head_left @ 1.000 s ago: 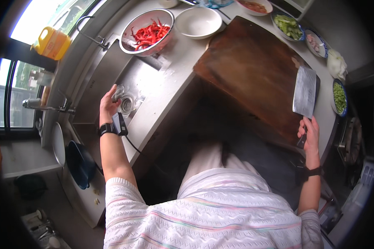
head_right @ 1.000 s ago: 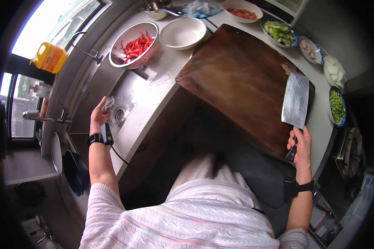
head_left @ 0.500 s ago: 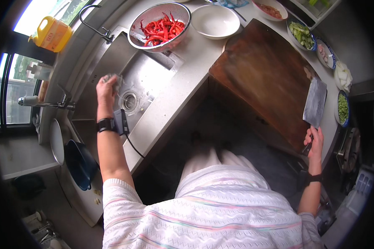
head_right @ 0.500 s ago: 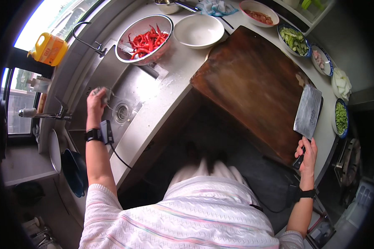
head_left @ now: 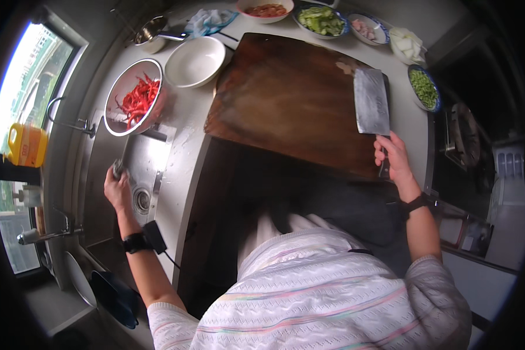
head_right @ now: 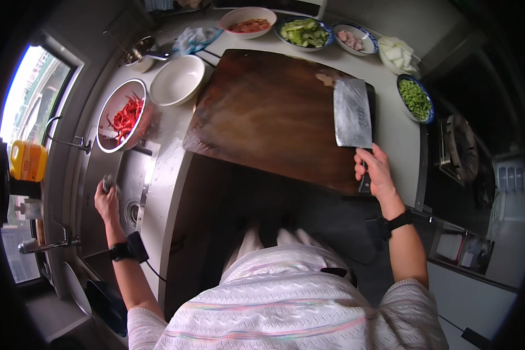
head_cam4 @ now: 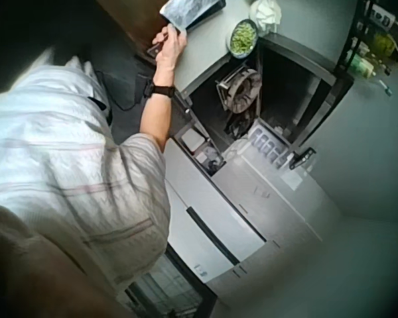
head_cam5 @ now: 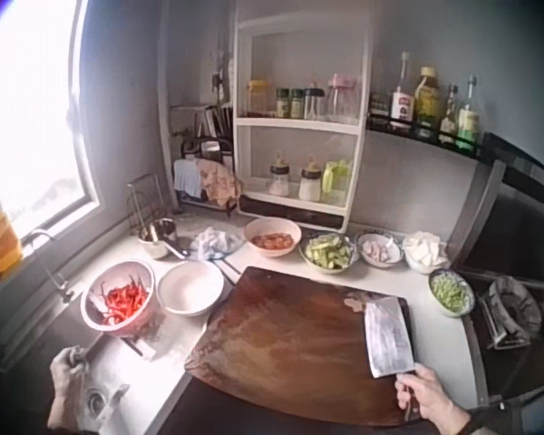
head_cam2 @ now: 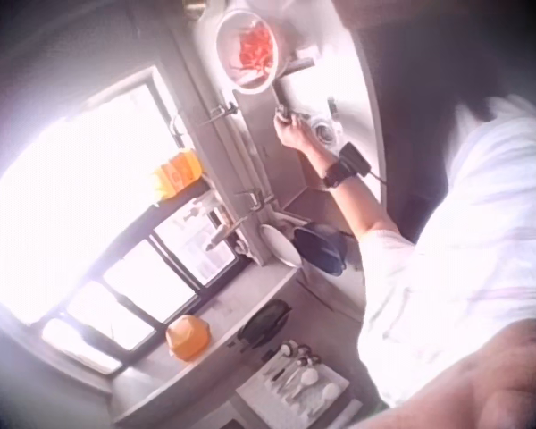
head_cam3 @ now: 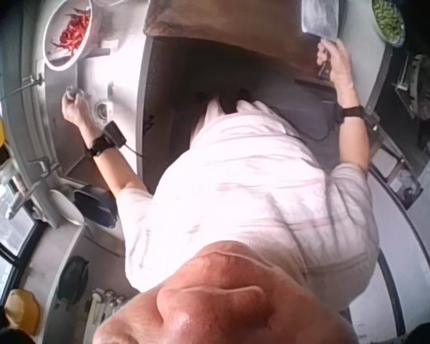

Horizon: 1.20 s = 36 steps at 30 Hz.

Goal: Wash a knife, clean the cutting board, and chop red peppers.

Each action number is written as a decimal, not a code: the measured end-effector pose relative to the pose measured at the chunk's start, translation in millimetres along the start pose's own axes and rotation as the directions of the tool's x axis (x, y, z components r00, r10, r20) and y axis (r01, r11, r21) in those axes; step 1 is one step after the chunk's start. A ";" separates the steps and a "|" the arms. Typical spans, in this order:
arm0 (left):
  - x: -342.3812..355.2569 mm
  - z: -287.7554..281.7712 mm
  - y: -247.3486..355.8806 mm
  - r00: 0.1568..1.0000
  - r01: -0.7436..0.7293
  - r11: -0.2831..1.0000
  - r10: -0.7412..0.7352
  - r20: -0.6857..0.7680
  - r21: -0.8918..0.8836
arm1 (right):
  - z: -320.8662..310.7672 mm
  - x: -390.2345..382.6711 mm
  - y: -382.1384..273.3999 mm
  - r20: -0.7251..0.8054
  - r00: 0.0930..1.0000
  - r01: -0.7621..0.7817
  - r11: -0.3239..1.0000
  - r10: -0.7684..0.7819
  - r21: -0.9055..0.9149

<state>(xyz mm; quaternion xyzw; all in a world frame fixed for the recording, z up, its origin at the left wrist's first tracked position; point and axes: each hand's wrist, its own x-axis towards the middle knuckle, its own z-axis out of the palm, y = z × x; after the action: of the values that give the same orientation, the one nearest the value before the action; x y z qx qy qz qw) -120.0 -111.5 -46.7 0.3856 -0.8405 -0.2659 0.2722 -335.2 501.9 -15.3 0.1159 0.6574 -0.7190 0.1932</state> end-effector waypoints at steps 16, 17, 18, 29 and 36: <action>-212.4 233.3 333.1 0.313 -0.860 0.464 0.808 0.500 -0.212 | -3.0 6.5 12.4 -0.153 0.985 0.102 0.984 -0.079 0.147; -204.9 231.8 329.7 0.302 -0.873 0.446 0.812 0.500 -0.197 | -0.9 5.9 11.1 -0.154 0.985 0.098 0.984 -0.075 0.148; -197.2 227.6 323.5 0.307 -0.868 0.459 0.794 0.524 -0.187 | 3.1 3.9 9.5 -0.168 0.982 0.101 0.989 -0.081 0.112; -70.6 160.6 210.2 0.808 -0.569 0.781 0.473 0.352 0.255 | -0.8 6.8 13.8 -0.154 0.976 0.165 0.984 -0.153 0.067; -132.0 234.0 328.5 0.666 -0.711 0.686 0.727 0.168 -0.152 | 0.9 3.8 11.8 -0.135 0.979 0.160 0.986 -0.153 0.049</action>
<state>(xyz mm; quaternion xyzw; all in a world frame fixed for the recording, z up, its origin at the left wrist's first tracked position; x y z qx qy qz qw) -367.3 233.0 -30.5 -0.0186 -0.9382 -0.2074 0.2765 -333.5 499.8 -27.3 0.1165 0.6539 -0.7423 0.0889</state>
